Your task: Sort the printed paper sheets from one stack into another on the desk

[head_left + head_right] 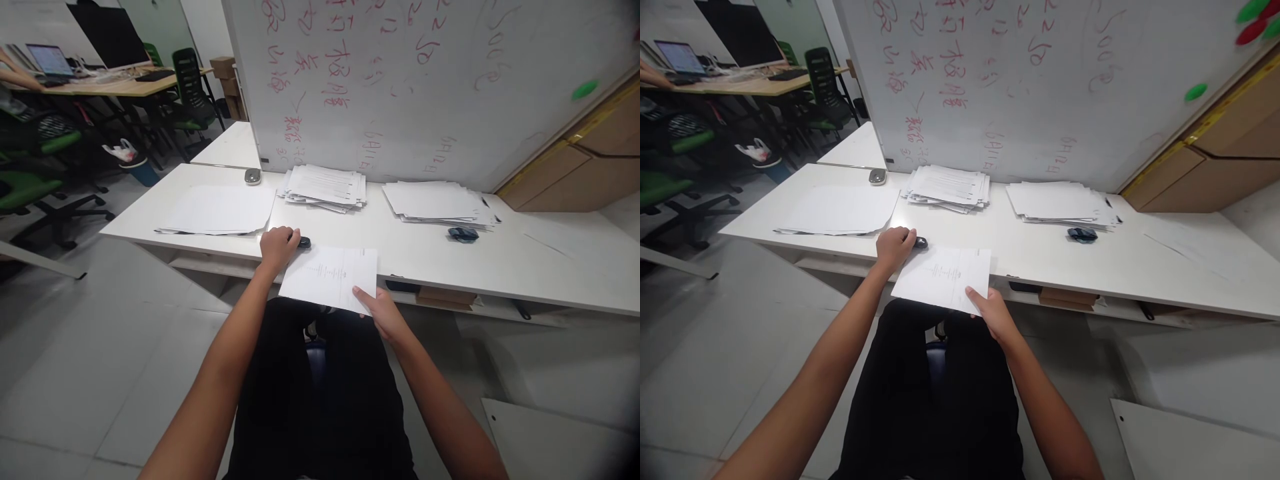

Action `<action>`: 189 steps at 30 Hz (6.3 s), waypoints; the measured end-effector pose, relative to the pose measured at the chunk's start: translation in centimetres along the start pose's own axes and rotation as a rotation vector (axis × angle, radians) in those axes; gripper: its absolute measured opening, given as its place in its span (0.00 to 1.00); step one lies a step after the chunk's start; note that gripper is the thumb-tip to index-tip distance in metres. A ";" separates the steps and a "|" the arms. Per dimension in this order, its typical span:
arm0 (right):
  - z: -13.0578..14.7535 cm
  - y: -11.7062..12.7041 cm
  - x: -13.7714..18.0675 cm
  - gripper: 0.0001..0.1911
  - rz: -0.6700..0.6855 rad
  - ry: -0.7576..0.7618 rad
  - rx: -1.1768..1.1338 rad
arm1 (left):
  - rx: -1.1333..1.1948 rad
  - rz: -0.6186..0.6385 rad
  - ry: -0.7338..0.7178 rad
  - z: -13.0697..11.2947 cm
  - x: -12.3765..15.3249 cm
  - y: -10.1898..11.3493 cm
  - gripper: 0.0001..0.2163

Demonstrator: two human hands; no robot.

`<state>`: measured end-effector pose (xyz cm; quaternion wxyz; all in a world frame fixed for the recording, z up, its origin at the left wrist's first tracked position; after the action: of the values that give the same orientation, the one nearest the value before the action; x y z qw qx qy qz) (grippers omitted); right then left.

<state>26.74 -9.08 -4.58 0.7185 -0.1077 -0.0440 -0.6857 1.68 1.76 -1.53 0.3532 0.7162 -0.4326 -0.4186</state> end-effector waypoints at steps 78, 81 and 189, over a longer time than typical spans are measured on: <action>-1.4 4.9 3.1 0.26 -0.129 0.028 0.165 | 0.080 0.090 0.106 0.2 0.0 0.1 0.22; -1.7 5.1 4.4 0.26 -0.197 0.001 0.112 | 0.067 0.098 0.088 0.1 -0.1 0.3 0.21; 5.3 6.0 -7.2 0.21 -0.266 0.546 0.144 | 0.977 0.409 0.122 -5.7 2.7 -0.7 0.16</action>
<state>32.80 -0.68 -1.57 0.6135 0.1384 0.0885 -0.7724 7.78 0.41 -0.63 0.0776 0.7214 -0.6864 -0.0486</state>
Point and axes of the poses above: each hand's wrist, its own x-axis away from the middle knuckle, its own y-axis out of the back of the hand, z = x × y, the point moved 2 cm from there along -x, towards the middle knuckle, and after that the axes turned 11 degrees about y, right-handed, at the moved point
